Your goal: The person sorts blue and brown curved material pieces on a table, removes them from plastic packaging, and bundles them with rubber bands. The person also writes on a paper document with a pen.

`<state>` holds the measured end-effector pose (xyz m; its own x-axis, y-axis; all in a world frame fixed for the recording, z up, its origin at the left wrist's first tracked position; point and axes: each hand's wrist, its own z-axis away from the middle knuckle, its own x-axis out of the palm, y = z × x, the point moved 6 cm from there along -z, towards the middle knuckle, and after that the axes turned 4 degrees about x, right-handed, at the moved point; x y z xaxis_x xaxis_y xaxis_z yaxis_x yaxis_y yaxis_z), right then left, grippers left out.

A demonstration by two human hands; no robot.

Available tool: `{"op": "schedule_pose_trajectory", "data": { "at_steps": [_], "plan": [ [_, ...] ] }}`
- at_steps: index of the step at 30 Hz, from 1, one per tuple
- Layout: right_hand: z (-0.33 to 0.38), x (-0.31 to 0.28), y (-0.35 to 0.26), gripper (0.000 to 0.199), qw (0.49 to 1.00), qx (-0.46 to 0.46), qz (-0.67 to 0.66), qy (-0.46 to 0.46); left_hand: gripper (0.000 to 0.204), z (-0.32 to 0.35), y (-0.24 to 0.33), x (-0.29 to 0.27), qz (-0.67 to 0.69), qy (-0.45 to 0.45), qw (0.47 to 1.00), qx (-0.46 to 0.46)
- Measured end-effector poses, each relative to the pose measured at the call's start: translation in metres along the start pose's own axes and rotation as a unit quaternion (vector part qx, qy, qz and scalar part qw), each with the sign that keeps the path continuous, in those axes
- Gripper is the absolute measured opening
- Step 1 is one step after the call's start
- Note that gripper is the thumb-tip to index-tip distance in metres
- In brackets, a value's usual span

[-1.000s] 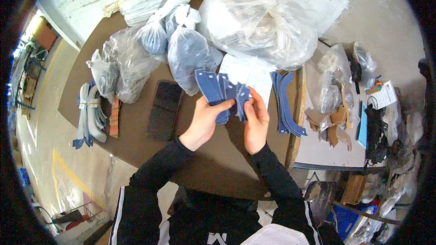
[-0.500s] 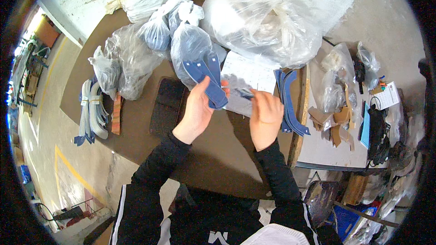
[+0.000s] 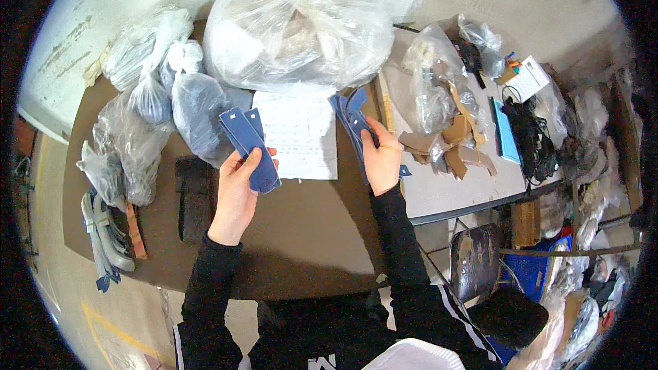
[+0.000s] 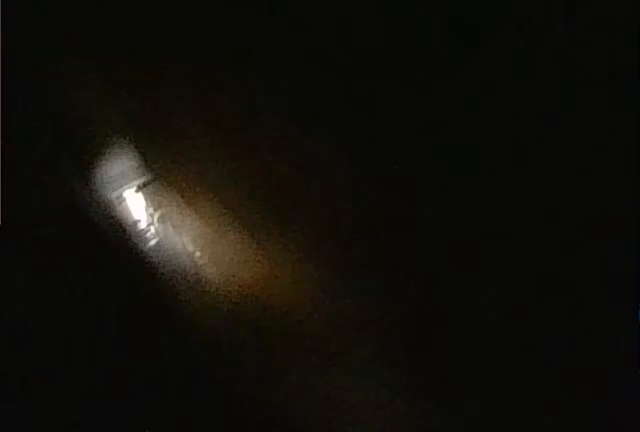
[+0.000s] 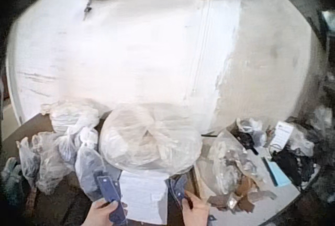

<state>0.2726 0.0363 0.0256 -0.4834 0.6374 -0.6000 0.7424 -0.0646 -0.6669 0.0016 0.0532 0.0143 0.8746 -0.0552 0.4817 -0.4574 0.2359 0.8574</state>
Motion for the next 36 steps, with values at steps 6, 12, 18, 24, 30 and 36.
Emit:
{"op": "schedule_pose_trajectory", "data": {
  "at_steps": [6,12,18,24,30,36],
  "plan": [
    [0.002,0.002,0.001,0.022,0.986,-0.049,0.16,0.025,0.028,0.004,-0.004,0.017,0.073,-0.039,0.995,-0.06],
    [0.009,-0.012,-0.055,0.021,0.99,-0.059,-0.125,-0.012,0.027,0.004,-0.011,0.013,0.043,-0.064,0.997,-0.004],
    [0.053,0.027,-0.085,0.016,0.908,0.073,-0.354,-0.211,0.02,0.006,-0.028,0.017,-0.015,-0.077,0.996,0.03],
    [0.055,0.039,-0.071,0.015,0.866,0.185,-0.411,-0.217,0.02,0.009,-0.027,0.016,-0.043,-0.063,0.996,0.036],
    [0.051,0.04,-0.057,0.013,0.839,0.223,-0.452,-0.207,0.025,0.009,-0.023,0.02,0.062,-0.053,0.997,-0.014],
    [0.052,0.038,-0.057,0.012,0.832,0.215,-0.474,-0.192,0.026,0.004,-0.018,0.015,0.053,-0.043,0.997,0.025]
  ]
}}
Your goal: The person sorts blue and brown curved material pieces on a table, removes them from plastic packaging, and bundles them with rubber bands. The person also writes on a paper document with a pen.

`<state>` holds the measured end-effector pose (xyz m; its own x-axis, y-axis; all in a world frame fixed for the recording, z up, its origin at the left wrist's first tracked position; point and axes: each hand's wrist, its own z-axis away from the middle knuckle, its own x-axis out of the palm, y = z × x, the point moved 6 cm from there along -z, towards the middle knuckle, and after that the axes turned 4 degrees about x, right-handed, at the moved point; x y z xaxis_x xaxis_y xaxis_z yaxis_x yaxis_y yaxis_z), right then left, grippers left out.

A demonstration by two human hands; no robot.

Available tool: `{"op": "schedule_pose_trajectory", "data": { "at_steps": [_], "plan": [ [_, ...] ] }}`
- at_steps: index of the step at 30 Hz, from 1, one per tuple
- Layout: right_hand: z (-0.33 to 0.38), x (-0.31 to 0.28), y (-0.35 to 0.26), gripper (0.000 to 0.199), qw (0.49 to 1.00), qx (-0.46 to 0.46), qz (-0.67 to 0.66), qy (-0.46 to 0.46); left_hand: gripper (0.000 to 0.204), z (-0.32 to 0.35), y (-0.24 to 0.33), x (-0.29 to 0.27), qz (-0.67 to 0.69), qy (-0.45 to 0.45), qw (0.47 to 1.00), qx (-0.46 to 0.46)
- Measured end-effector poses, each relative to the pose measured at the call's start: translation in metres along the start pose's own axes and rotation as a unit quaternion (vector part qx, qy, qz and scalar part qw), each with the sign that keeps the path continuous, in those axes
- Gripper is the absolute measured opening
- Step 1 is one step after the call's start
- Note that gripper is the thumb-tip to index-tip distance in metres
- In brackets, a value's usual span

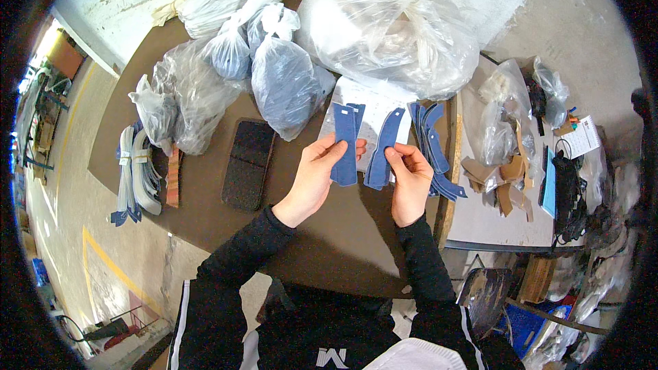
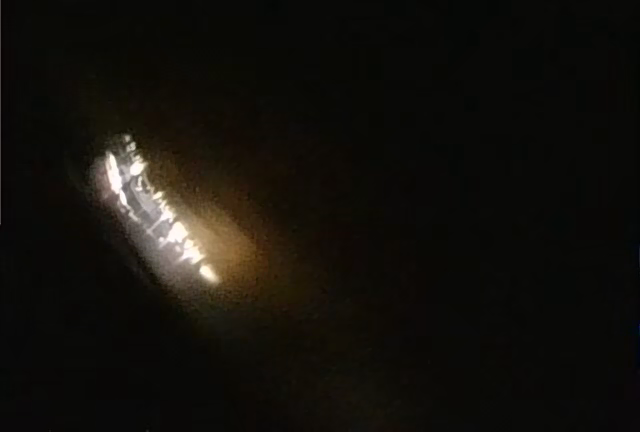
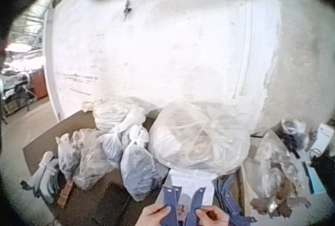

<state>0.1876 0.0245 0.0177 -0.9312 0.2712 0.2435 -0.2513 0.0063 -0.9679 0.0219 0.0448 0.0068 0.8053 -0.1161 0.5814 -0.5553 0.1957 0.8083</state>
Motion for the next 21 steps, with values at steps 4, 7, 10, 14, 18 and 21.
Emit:
{"op": "schedule_pose_trajectory", "data": {
  "at_steps": [4,7,10,14,18,21],
  "plan": [
    [0.004,0.004,-0.002,0.011,1.0,0.013,-0.008,-0.007,0.024,-0.001,-0.003,-0.006,-0.045,0.007,0.999,0.01],
    [0.009,0.012,-0.001,0.009,0.999,0.012,-0.012,-0.029,0.024,-0.001,-0.007,-0.007,-0.034,0.009,0.999,0.022],
    [0.011,0.02,0.006,0.008,0.998,0.007,0.009,-0.054,0.025,0.001,-0.015,-0.008,-0.023,0.032,0.999,0.017],
    [0.006,0.014,0.01,0.023,0.988,-0.005,0.154,-0.026,0.026,0.005,-0.012,0.002,-0.01,0.03,0.999,0.009],
    [0.01,0.01,-0.003,0.046,0.996,-0.059,0.067,0.023,0.033,0.007,-0.01,0.004,-0.069,0.008,0.997,0.022],
    [0.013,0.012,-0.004,0.042,0.995,-0.053,-0.078,0.027,0.031,0.006,-0.005,0.003,-0.077,0.015,0.996,0.046]
  ]
}}
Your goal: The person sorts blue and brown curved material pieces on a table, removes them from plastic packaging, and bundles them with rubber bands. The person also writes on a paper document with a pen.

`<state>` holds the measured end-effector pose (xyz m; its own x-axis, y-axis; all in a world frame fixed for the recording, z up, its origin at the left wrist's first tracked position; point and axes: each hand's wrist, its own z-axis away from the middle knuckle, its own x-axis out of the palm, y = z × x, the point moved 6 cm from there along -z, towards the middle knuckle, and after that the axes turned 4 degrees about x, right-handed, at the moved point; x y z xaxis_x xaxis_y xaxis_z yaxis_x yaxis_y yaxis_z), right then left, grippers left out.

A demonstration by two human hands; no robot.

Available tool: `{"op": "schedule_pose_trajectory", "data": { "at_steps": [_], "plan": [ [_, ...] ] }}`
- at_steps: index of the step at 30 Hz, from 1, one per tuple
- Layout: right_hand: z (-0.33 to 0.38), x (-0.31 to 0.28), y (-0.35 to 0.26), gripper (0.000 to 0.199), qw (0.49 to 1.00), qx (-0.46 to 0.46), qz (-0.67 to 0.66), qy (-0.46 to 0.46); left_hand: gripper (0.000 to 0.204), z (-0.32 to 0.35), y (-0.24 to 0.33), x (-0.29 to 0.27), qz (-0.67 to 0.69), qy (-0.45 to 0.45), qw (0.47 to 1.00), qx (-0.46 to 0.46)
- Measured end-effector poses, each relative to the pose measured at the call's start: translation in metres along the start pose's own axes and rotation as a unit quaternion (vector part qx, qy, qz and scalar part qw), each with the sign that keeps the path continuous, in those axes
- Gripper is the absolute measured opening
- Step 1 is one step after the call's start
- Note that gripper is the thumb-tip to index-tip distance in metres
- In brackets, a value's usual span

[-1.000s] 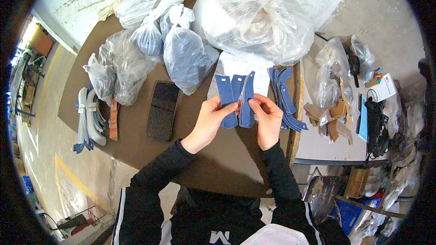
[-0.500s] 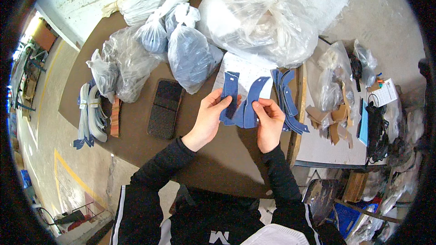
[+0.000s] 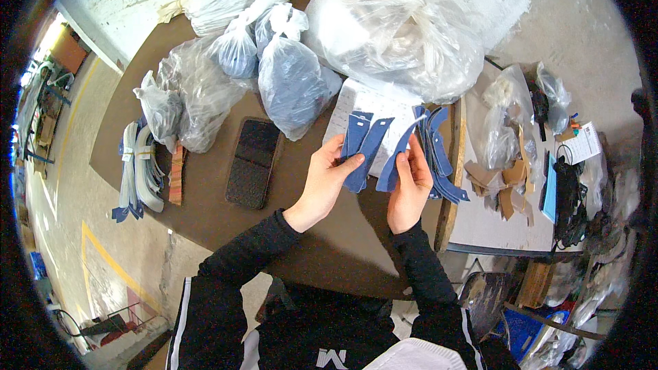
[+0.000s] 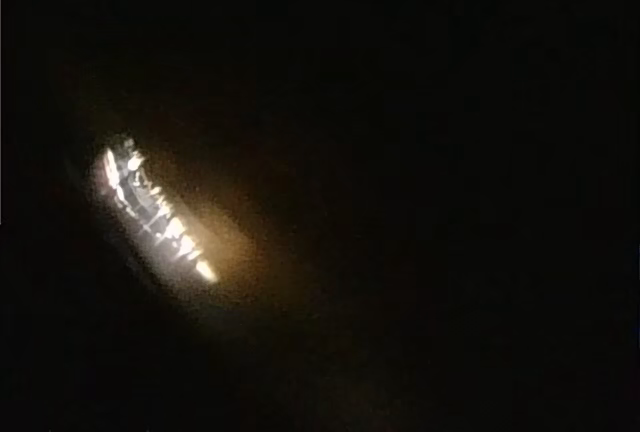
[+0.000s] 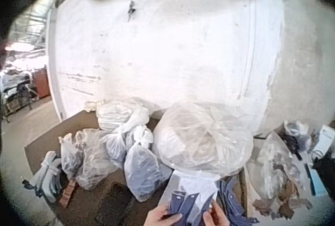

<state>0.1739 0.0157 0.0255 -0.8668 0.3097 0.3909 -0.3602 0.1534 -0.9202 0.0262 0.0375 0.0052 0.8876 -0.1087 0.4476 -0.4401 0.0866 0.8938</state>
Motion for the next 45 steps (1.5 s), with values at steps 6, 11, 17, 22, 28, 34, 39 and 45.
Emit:
{"op": "schedule_pose_trajectory", "data": {
  "at_steps": [6,11,17,22,28,34,39,45],
  "plan": [
    [0.007,0.006,0.032,0.025,0.984,0.12,0.104,-0.078,0.023,-0.002,-0.007,-0.004,-0.009,-0.001,1.0,0.012],
    [0.0,0.001,0.012,0.008,0.996,0.058,0.057,-0.021,0.023,-0.002,-0.002,-0.003,0.016,0.001,1.0,-0.013],
    [0.009,0.013,0.028,0.026,0.982,0.113,0.115,-0.098,0.03,0.002,-0.017,-0.003,0.057,0.001,0.998,-0.035],
    [0.004,0.007,0.032,0.043,0.98,0.065,0.168,-0.084,0.027,0.009,-0.009,0.01,0.076,0.02,0.995,-0.055],
    [0.011,0.022,0.014,0.04,0.962,-0.004,0.234,-0.139,0.018,0.009,-0.029,0.002,0.044,-0.004,0.999,-0.021],
    [-0.029,-0.015,-0.068,0.031,0.875,-0.238,0.419,0.043,0.027,0.0,0.001,-0.003,0.15,-0.001,0.986,-0.072],
    [-0.06,-0.078,-0.028,0.033,0.592,-0.223,0.771,0.069,0.029,0.0,0.021,0.011,0.144,0.037,0.984,-0.098],
    [-0.036,-0.054,-0.006,0.033,0.616,-0.185,0.763,0.066,0.038,-0.004,0.011,-0.001,0.262,-0.042,0.959,-0.1]
  ]
}}
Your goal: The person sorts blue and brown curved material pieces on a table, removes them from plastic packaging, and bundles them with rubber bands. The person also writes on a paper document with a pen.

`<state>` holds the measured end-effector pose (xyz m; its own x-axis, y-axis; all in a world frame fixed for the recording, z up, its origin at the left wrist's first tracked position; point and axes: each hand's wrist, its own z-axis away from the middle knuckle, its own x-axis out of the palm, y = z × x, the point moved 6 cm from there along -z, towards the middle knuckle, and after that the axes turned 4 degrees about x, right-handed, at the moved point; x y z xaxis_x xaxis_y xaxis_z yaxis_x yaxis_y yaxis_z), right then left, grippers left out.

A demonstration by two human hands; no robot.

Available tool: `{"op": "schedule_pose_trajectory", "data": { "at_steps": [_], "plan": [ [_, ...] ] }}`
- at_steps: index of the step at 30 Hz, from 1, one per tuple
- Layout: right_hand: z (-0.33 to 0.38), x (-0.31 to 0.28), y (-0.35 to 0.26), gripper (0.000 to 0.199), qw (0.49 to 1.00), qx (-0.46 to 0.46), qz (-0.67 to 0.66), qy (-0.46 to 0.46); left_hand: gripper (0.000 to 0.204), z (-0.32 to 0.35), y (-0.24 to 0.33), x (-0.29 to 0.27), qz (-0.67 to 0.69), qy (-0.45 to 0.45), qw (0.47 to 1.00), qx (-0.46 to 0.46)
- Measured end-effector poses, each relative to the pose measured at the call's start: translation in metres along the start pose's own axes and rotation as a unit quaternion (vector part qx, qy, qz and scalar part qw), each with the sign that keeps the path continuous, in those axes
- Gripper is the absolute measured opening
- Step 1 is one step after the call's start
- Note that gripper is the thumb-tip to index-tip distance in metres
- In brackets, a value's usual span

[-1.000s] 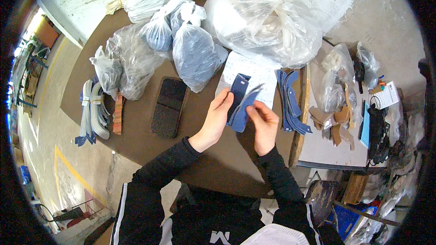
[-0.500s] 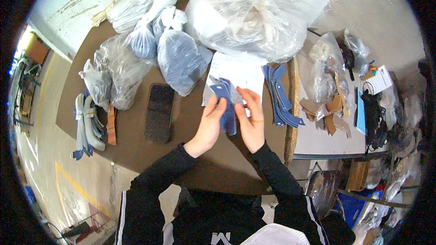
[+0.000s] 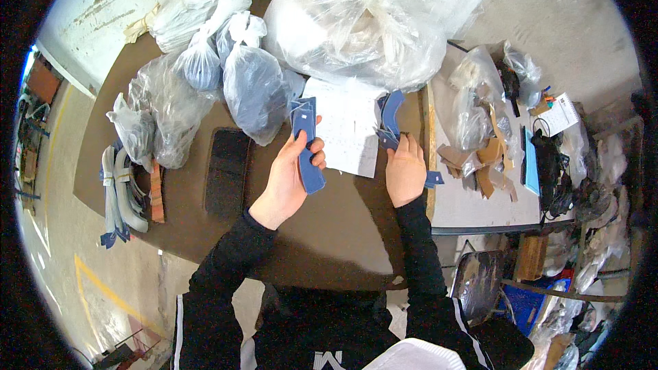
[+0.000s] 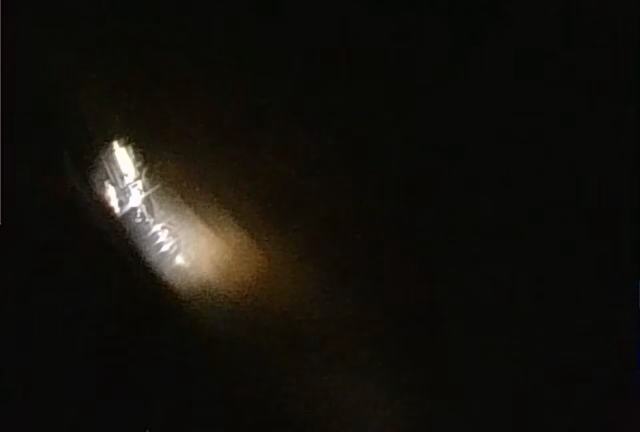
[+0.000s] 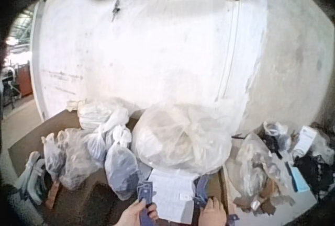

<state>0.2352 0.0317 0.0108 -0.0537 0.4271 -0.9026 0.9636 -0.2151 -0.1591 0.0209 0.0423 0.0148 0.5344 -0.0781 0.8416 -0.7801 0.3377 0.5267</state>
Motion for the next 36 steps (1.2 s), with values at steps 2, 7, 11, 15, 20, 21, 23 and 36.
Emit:
{"op": "schedule_pose_trajectory", "data": {
  "at_steps": [2,7,11,15,20,21,23,36],
  "plan": [
    [-0.002,-0.004,-0.004,0.035,0.999,0.024,-0.008,-0.027,0.039,-0.001,-0.002,-0.003,0.016,-0.014,1.0,0.0],
    [-0.01,0.0,0.009,0.041,0.996,0.06,-0.042,-0.06,0.04,0.003,-0.007,0.01,0.02,0.017,0.999,-0.044],
    [-0.014,-0.013,0.007,0.04,0.982,0.072,-0.148,-0.096,0.045,0.008,-0.014,0.011,0.054,0.018,0.996,-0.065],
    [-0.008,-0.034,-0.006,0.035,0.906,0.095,-0.39,-0.136,0.045,0.005,-0.021,0.0,0.109,-0.002,0.991,-0.077],
    [0.002,-0.037,-0.049,0.028,0.709,0.158,-0.664,-0.175,0.038,0.006,-0.026,0.0,0.069,-0.02,0.993,-0.098],
    [0.007,-0.026,-0.052,0.028,0.676,0.183,-0.688,-0.192,0.037,0.006,-0.024,0.002,0.05,-0.024,0.994,-0.091],
    [0.018,-0.014,-0.057,0.029,0.637,0.206,-0.712,-0.211,0.033,0.006,-0.025,0.006,-0.007,-0.024,0.997,-0.068],
    [0.041,-0.009,-0.077,0.041,0.639,0.171,-0.723,-0.197,0.044,0.007,-0.035,0.0,-0.245,-0.012,0.967,0.061]
  ]
}}
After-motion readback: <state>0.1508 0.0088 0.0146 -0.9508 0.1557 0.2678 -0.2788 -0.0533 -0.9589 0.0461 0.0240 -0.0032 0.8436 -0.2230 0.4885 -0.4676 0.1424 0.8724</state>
